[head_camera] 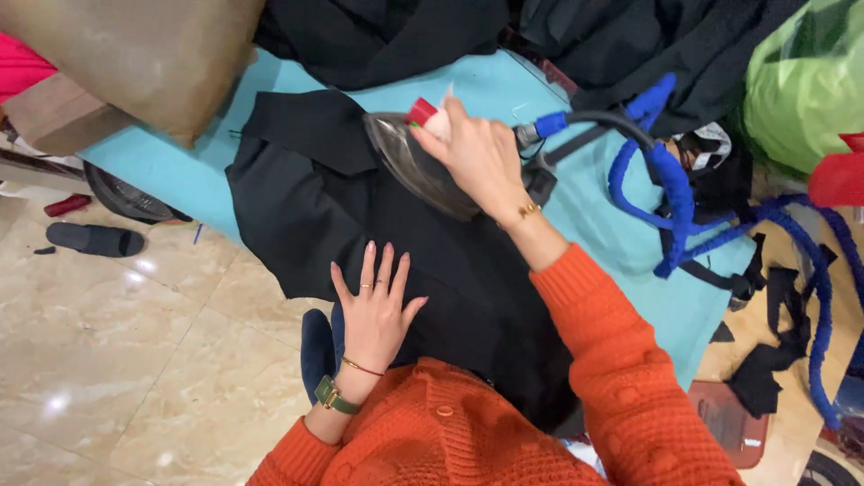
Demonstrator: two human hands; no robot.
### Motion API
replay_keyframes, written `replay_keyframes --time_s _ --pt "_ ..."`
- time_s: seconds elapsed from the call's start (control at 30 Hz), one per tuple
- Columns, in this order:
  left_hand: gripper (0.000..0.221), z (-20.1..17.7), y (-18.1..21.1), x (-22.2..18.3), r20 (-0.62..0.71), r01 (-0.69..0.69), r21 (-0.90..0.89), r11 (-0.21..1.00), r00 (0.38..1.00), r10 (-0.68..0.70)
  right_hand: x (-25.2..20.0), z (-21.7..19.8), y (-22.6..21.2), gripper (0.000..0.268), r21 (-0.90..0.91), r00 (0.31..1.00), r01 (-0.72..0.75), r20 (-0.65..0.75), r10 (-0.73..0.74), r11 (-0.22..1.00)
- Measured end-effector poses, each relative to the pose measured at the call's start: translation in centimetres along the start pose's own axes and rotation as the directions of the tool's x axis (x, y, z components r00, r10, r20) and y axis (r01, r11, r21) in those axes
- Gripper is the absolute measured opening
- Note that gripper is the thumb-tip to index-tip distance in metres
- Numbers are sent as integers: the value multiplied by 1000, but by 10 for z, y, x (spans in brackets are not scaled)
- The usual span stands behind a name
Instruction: The person is ironing black fabric pieces on a pressing table using a steam iron and a wooden block for pressing.
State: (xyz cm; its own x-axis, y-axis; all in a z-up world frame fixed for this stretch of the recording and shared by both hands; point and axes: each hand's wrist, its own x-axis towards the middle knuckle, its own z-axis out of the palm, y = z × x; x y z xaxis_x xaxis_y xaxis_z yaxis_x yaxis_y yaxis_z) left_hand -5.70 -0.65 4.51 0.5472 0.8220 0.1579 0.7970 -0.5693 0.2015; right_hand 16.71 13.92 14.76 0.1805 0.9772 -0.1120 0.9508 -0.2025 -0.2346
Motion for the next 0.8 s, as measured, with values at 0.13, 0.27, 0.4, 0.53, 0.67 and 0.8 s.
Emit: replay_keyframes --time_s 0.13,0.27,0.4,0.53,0.67,0.8 --pt "68 -1 5 4 -3 -18 10 1000 1000 18 -10 1 13 65 -5 998 52 -37 -52 999" --pt "69 1 11 4 39 -42 -23 999 998 42 -62 -12 47 70 -45 998 4 63 -2 999" --pt "70 4 17 4 54 -55 -34 998 997 57 -132 -23 94 66 -159 998 -44 33 50 986" --pt "70 5 22 4 76 -57 -49 997 995 61 -174 -19 141 59 -228 993 -115 -6 116 967" --pt "70 5 23 1 53 -69 -42 997 996 71 -173 -16 142 57 -251 991 -129 -55 118 959" --pt "68 1 21 0 29 -69 -42 997 997 71 -135 -15 102 62 -228 991 -128 -50 120 965"
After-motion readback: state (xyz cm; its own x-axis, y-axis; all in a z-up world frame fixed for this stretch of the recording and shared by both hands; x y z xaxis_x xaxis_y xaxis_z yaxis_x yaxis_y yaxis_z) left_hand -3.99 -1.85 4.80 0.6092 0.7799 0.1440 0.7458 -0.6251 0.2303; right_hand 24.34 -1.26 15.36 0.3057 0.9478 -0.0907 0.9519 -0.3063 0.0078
